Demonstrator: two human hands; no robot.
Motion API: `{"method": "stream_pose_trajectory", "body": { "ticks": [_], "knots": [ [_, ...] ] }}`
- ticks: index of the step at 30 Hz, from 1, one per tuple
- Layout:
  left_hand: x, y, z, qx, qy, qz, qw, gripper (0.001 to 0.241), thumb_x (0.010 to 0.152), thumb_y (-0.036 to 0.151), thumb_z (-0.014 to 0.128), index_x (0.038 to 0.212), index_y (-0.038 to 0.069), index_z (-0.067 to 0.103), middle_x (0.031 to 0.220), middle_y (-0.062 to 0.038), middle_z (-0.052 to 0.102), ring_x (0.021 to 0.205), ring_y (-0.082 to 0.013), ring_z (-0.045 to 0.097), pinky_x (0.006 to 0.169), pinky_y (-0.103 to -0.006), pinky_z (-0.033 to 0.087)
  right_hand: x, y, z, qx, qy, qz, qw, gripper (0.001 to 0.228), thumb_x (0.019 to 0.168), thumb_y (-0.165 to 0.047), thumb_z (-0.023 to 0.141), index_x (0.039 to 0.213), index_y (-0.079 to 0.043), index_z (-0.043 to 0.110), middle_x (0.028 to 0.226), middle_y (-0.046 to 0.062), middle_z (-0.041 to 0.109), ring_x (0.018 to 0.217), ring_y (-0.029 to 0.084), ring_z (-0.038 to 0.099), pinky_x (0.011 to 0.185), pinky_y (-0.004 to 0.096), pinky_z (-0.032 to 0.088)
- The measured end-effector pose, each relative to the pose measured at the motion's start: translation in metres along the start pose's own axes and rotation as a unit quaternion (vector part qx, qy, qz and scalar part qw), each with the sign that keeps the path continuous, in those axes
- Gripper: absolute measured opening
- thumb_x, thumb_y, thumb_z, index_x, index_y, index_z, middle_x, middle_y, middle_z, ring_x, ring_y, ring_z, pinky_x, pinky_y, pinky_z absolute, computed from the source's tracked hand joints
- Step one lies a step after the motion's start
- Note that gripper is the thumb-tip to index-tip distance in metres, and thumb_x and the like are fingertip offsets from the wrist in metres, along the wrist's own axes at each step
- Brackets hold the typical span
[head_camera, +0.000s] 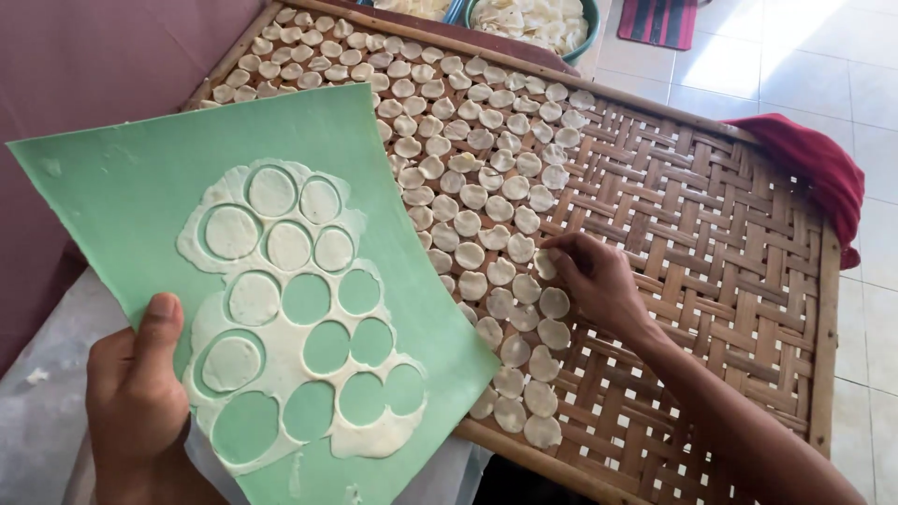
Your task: Transferring small dough circles to a drying tray and rolling dough into a long cylinder
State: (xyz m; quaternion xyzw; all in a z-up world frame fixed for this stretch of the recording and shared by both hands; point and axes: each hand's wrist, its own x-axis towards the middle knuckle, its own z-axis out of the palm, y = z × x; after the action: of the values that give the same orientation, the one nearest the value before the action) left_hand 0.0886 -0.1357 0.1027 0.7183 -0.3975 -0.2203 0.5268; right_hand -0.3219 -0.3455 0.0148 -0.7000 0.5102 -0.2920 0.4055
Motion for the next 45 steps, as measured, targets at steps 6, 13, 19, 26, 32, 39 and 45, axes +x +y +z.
{"method": "stream_pose_trajectory", "body": {
  "ticks": [6,13,19,26,32,39,45],
  "knots": [
    [-0.001,0.006,0.002,0.017,0.008,-0.008,1.0,0.053,0.122,0.024,0.047,0.083,-0.01,0.06,0.078,-0.012,0.06,0.072,-0.0173,0.049,0.068,-0.0279,0.038,-0.004,-0.015,0.0,0.001,-0.022,0.044,0.999,0.021,0.098,-0.015,0.064,0.114,-0.01,0.076,0.077,0.0,0.069,0.056,0.009,0.053,0.048,0.025,0.047],
    [0.0,0.003,0.0,0.008,-0.009,0.008,1.0,0.055,0.122,0.025,0.047,0.075,-0.003,0.056,0.069,-0.007,0.055,0.064,-0.0136,0.045,0.063,-0.026,0.035,0.0,0.01,0.009,-0.077,0.015,-0.07,0.994,0.023,0.092,-0.006,0.068,0.115,-0.008,0.073,0.098,0.01,0.08,0.067,0.016,0.074,0.06,0.027,0.066],
    [0.0,0.004,0.002,-0.012,-0.01,0.014,1.0,0.054,0.121,0.027,0.046,0.077,-0.003,0.057,0.071,-0.007,0.056,0.066,-0.0134,0.045,0.065,-0.0256,0.037,-0.005,0.021,0.016,-0.217,0.098,-0.247,0.939,0.019,0.089,-0.003,0.073,0.108,-0.004,0.078,0.107,0.009,0.077,0.077,0.018,0.069,0.062,0.029,0.062],
    [-0.002,0.027,0.017,-0.028,0.019,0.02,0.999,0.057,0.109,0.03,0.055,0.059,0.003,0.051,0.055,0.001,0.043,0.053,-0.0094,0.038,0.052,-0.0266,0.033,-0.003,0.026,0.017,-0.269,0.13,-0.257,0.919,0.009,0.098,-0.011,0.071,0.104,-0.005,0.075,0.092,0.012,0.066,0.069,0.028,0.066,0.058,0.038,0.057],
    [-0.001,0.026,0.023,-0.086,-0.025,0.041,0.995,0.056,0.107,0.024,0.059,0.052,0.01,0.053,0.048,0.006,0.039,0.045,-0.0048,0.038,0.046,-0.0215,0.036,-0.001,-0.028,0.054,-0.192,0.154,-0.325,0.913,0.017,0.097,-0.019,0.072,0.113,-0.015,0.077,0.094,0.008,0.066,0.078,0.029,0.068,0.069,0.039,0.056],
    [-0.001,0.025,0.027,-0.099,-0.066,0.08,0.99,0.055,0.108,0.019,0.054,0.054,0.011,0.05,0.049,0.007,0.036,0.044,-0.0043,0.033,0.044,-0.0207,0.037,0.002,-0.114,0.115,-0.081,0.142,-0.433,0.887,0.033,0.093,-0.012,0.073,0.127,-0.011,0.073,0.103,0.014,0.066,0.079,0.032,0.066,0.069,0.041,0.056],
    [0.004,0.014,0.026,-0.101,-0.098,0.098,0.985,0.053,0.107,0.017,0.054,0.055,0.012,0.05,0.05,0.006,0.034,0.045,-0.0042,0.029,0.044,-0.0207,0.033,-0.006,-0.128,0.121,-0.048,0.106,-0.417,0.901,0.03,0.094,-0.007,0.07,0.123,-0.008,0.074,0.1,0.014,0.064,0.08,0.031,0.065,0.07,0.04,0.055]
  ]
}}
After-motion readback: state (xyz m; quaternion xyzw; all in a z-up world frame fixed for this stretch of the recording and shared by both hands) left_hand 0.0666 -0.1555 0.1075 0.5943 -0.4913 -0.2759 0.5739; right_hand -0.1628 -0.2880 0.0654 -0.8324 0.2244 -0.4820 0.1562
